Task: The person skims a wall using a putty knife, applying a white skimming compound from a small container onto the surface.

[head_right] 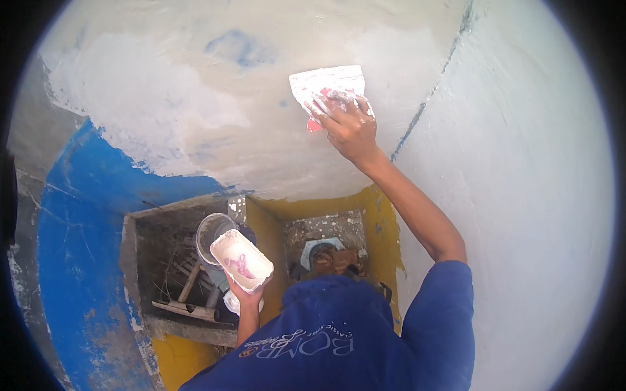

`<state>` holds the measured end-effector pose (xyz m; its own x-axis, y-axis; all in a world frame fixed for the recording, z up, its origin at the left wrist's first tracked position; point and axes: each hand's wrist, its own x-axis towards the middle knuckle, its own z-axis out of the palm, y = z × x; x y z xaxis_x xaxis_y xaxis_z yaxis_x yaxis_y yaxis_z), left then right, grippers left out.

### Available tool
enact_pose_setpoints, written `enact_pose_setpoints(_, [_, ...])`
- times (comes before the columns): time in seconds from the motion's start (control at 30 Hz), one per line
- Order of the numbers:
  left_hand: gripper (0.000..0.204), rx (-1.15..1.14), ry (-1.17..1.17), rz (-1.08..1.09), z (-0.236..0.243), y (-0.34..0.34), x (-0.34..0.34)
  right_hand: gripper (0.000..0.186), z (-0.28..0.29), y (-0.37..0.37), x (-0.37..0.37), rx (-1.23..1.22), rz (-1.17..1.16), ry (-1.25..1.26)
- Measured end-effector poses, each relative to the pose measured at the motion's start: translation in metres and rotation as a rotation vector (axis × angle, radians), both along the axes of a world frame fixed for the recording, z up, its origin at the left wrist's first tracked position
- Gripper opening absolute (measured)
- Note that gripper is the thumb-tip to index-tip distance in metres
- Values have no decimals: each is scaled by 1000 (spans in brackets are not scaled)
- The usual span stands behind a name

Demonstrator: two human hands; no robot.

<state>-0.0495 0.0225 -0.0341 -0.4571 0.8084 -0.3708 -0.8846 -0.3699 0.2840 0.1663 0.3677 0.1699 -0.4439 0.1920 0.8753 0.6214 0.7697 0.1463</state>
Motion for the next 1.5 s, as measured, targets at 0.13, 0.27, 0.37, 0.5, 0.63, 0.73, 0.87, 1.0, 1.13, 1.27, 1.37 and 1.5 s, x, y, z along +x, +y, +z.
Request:
enact_pose_setpoints(0.13, [58, 23, 20, 17, 0, 1, -1, 52, -19, 32, -4, 44, -90, -35])
enact_pose_setpoints(0.27, [64, 3, 52, 27, -10, -2, -3, 42, -68, 17, 13, -11, -36, -41])
enact_pose_setpoints(0.37, [60, 1, 19, 44, -4, 0, -2, 47, -26, -2, 17, -17, 15, 20])
enact_pose_setpoints(0.5, [62, -31, 53, 16, -7, -2, -3, 52, 77, -5, 8, 107, -14, 110])
enact_pose_setpoints(0.63, [60, -21, 12, -5, -7, 1, -5, 53, 85, 9, -8, 100, -57, 18])
enact_pose_setpoints(0.73, [61, 27, 5, -22, -10, 5, -5, 54, 18, -3, -2, -42, -61, -28])
enact_pose_setpoints(0.87, [62, 31, 31, -39, -13, 2, -5, 54, -77, -25, 13, -230, -48, -135])
enact_pose_setpoints(1.0, [58, 11, 26, 1, 3, 4, 0, 55, -44, -29, 7, -250, -21, -17])
enact_pose_setpoints(1.13, [60, -14, 9, -29, -15, -4, -8, 55, 52, -14, 1, 27, -20, 193])
enact_pose_setpoints(1.27, [63, 19, 40, -34, -12, 4, -10, 53, 32, -1, 8, 33, -83, 154])
enact_pose_setpoints(1.37, [64, 126, 45, -95, -18, 0, -10, 52, -55, -14, 13, -120, -50, -25])
enact_pose_setpoints(1.5, [65, 119, 68, -87, -16, 5, -8, 54, -36, -37, 29, -151, -28, 50])
